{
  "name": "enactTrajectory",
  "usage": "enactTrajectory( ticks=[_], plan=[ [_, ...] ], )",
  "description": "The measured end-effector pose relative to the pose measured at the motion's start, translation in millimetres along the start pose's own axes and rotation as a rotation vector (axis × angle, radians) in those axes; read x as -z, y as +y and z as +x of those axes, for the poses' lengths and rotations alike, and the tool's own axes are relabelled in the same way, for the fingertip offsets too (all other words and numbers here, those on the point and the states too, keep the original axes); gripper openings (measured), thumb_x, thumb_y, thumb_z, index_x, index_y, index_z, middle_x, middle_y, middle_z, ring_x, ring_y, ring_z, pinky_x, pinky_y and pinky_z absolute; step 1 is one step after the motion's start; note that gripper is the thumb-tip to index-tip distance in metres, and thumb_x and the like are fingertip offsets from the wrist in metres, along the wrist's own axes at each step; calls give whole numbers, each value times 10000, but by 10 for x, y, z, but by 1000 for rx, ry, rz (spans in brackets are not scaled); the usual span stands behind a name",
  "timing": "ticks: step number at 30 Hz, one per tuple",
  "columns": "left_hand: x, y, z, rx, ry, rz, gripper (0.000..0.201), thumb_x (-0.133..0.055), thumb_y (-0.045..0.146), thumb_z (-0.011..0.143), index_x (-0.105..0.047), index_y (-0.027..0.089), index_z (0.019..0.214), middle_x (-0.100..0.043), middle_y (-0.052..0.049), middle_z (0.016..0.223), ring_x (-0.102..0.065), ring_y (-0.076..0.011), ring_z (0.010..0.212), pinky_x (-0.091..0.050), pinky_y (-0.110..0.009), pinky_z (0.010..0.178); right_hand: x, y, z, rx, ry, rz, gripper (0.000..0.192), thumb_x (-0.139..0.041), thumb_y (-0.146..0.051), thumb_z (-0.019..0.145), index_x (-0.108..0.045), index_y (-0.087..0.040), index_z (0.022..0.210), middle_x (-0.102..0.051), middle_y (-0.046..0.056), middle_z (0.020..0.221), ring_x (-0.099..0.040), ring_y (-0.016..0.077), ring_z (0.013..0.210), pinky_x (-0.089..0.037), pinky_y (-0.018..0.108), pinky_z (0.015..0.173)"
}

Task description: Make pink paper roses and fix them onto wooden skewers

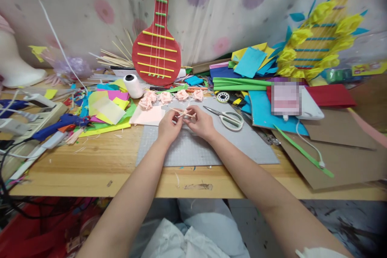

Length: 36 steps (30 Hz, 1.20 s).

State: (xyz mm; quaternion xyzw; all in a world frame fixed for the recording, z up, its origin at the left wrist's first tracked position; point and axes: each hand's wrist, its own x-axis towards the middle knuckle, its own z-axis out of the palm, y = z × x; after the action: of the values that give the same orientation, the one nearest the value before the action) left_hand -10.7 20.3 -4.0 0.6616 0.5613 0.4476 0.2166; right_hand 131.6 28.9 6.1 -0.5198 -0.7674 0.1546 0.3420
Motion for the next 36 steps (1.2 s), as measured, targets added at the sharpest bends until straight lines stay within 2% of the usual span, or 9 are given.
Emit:
enactTrajectory(
  ticks=[4, 10, 15, 22, 30, 36],
  plan=[
    [-2, -25, 3, 30, -14, -16, 293, -515, 185, 727, -548, 223, 1015, -596, 2, 841, -547, -88, 636, -443, -222, 595, -7, -25, -11, 39, -39, 62, 326, -539, -278, 706, -487, -242, 1026, -644, -13, 933, -567, 127, 688, -396, 240, 628],
    [6, -22, -20, -43, -61, -24, 398, -499, 101, 673, -535, 225, 1049, -591, -18, 997, -532, -94, 671, -444, -222, 581, -8, -15, -7, 45, -52, 64, 237, -528, -255, 711, -511, -235, 947, -623, -8, 949, -550, 124, 684, -383, 237, 633],
    [29, -3, -26, -92, -63, 21, 346, -506, 99, 672, -564, 228, 988, -599, -2, 979, -515, -90, 661, -445, -221, 601, -35, 29, -1, 51, -26, 57, 195, -514, -251, 730, -521, -238, 925, -625, -18, 907, -544, 122, 680, -375, 238, 649],
    [37, -8, -8, -67, -70, 85, 289, -535, 139, 685, -589, 226, 956, -615, 5, 839, -527, -100, 648, -438, -231, 607, -27, 44, 3, 66, -34, 75, 186, -503, -239, 735, -522, -233, 919, -623, -17, 902, -532, 114, 661, -369, 228, 631],
    [45, -17, 4, -68, -77, 79, 297, -507, 128, 696, -603, 228, 958, -619, 5, 815, -530, -104, 650, -435, -233, 606, -2, 39, 7, 53, -56, 110, 206, -522, -247, 720, -517, -233, 925, -621, -17, 893, -523, 115, 651, -364, 228, 615],
    [53, -1, 0, -117, -81, 63, 241, -547, 165, 710, -591, 225, 939, -604, 0, 891, -525, -92, 646, -432, -229, 632, -20, 48, 29, -60, -37, 286, 163, -501, -283, 739, -520, -214, 886, -621, -17, 820, -530, 108, 630, -387, 230, 621]
  ],
)
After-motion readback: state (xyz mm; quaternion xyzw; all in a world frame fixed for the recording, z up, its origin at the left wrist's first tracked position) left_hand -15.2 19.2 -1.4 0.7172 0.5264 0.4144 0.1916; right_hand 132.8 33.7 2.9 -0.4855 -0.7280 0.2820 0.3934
